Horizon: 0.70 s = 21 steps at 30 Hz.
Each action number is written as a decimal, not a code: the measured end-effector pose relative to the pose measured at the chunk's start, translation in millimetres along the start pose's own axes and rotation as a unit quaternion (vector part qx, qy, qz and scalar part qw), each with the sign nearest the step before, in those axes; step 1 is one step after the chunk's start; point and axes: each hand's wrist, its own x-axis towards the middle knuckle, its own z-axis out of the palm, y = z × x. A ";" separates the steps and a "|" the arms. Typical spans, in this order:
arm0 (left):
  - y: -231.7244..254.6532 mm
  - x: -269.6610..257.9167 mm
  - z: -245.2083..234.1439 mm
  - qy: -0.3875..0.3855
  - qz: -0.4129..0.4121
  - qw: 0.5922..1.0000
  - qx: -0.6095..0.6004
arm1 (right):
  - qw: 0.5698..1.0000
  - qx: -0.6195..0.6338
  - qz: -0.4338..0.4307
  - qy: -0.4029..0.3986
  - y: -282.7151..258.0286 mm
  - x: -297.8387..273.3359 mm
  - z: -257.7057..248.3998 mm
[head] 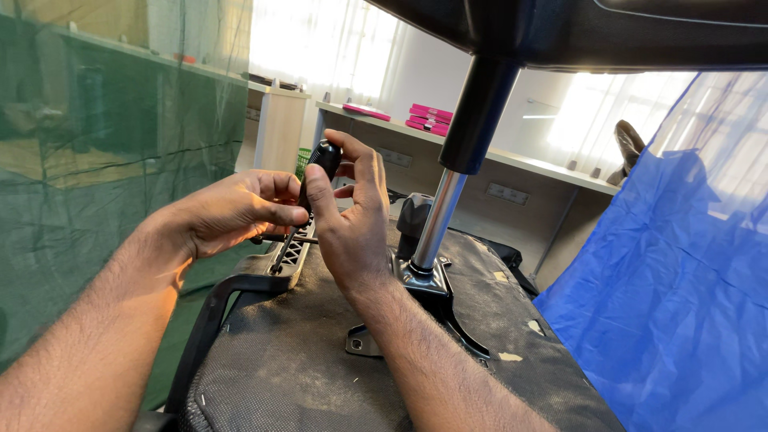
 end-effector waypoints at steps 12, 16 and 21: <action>0.0 25.0 18.2 -0.066 0.014 0.998 0.001 | 1.000 0.010 0.023 0.005 12.3 -1.5 -16.9; -9.1 38.7 15.1 -0.099 0.021 0.993 -0.052 | 0.998 0.038 0.055 -0.006 20.6 -1.5 -23.0; -17.0 56.0 22.8 -0.083 0.018 0.996 -0.041 | 0.996 -0.083 0.006 0.025 26.2 -0.9 -29.7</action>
